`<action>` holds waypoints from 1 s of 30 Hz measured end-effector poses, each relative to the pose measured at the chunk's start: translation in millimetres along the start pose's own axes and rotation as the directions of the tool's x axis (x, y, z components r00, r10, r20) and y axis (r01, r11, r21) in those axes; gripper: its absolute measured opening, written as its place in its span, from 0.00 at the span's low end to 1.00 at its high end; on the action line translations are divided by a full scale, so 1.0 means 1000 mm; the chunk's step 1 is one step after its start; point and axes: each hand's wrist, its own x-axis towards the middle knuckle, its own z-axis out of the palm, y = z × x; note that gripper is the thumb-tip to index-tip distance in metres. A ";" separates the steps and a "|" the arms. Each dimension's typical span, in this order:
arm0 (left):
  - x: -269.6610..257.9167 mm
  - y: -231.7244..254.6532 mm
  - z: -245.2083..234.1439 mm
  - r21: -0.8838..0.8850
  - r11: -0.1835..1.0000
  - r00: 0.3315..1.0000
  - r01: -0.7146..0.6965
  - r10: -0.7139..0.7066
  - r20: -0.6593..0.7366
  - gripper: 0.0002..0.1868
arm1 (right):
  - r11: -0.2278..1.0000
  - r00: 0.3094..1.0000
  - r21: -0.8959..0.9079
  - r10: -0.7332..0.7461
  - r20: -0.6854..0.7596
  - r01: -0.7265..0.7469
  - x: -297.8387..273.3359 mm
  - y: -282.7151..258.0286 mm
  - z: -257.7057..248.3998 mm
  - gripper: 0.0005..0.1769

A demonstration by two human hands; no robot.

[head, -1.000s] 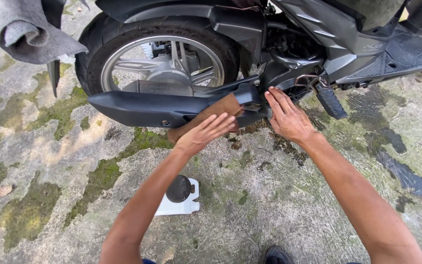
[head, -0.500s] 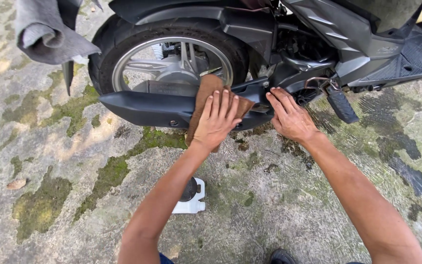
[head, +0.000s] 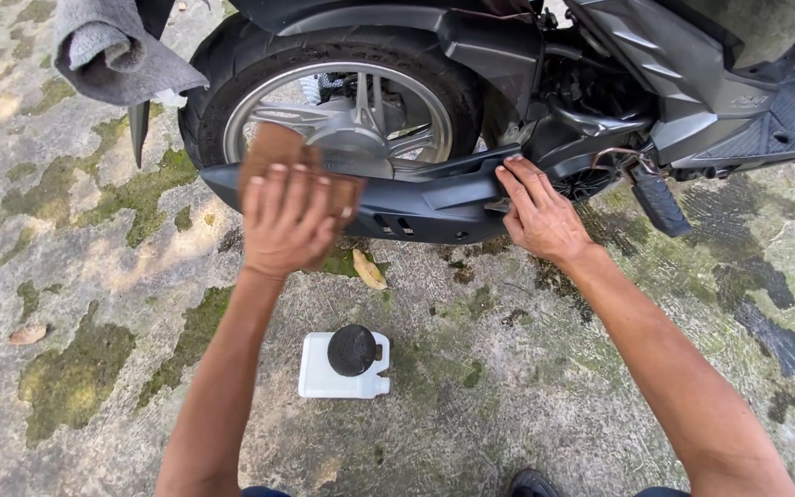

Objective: The person cleans the rear side panel and mudguard of a black scooter using a brown cloth and a round applicator pad. They wipe the surfaces thoroughly, moving from the lower mudguard to the upper body panel.

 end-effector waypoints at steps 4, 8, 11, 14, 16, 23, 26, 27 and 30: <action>-0.004 -0.037 -0.016 -0.148 0.970 0.981 0.192 -0.188 0.040 0.28 | 1.000 1.000 0.017 0.001 -0.018 -0.001 0.006 -0.004 0.003 0.36; 0.005 -0.019 -0.012 -0.267 0.860 0.899 0.435 -0.431 0.074 0.26 | 0.999 0.999 0.034 -0.013 -0.039 0.015 0.014 -0.013 0.004 0.36; 0.007 0.003 -0.008 -0.219 0.848 0.874 0.483 -0.480 0.071 0.24 | 0.998 0.998 0.058 -0.035 -0.045 0.038 0.021 -0.024 0.006 0.35; 0.013 0.030 -0.012 -0.226 0.877 0.905 0.423 -0.401 0.139 0.21 | 0.989 0.999 0.141 -0.052 -0.008 0.052 0.029 -0.036 0.007 0.34; 0.020 0.052 -0.014 -0.254 0.892 0.925 0.373 -0.335 0.180 0.20 | 0.978 0.998 0.202 -0.058 0.027 0.052 0.040 -0.051 -0.002 0.34; 0.109 0.111 -0.092 -0.814 -0.142 0.726 0.564 -0.385 0.570 0.20 | 0.614 0.891 0.653 0.220 0.396 -0.442 0.042 -0.091 0.010 0.20; 0.136 0.115 -0.110 -0.683 -0.522 0.659 0.512 -0.271 0.701 0.31 | 0.513 0.862 0.693 0.288 0.417 -0.506 0.053 -0.092 -0.004 0.20; 0.139 0.117 -0.109 -0.669 -0.568 0.692 0.479 -0.224 0.686 0.39 | 0.470 0.874 0.737 0.270 0.404 -0.486 0.058 -0.095 -0.017 0.21; 0.127 0.133 -0.091 -0.621 -0.695 0.734 0.362 -0.197 0.649 0.30 | 0.358 0.746 0.657 0.256 0.615 -0.664 0.080 -0.106 -0.046 0.41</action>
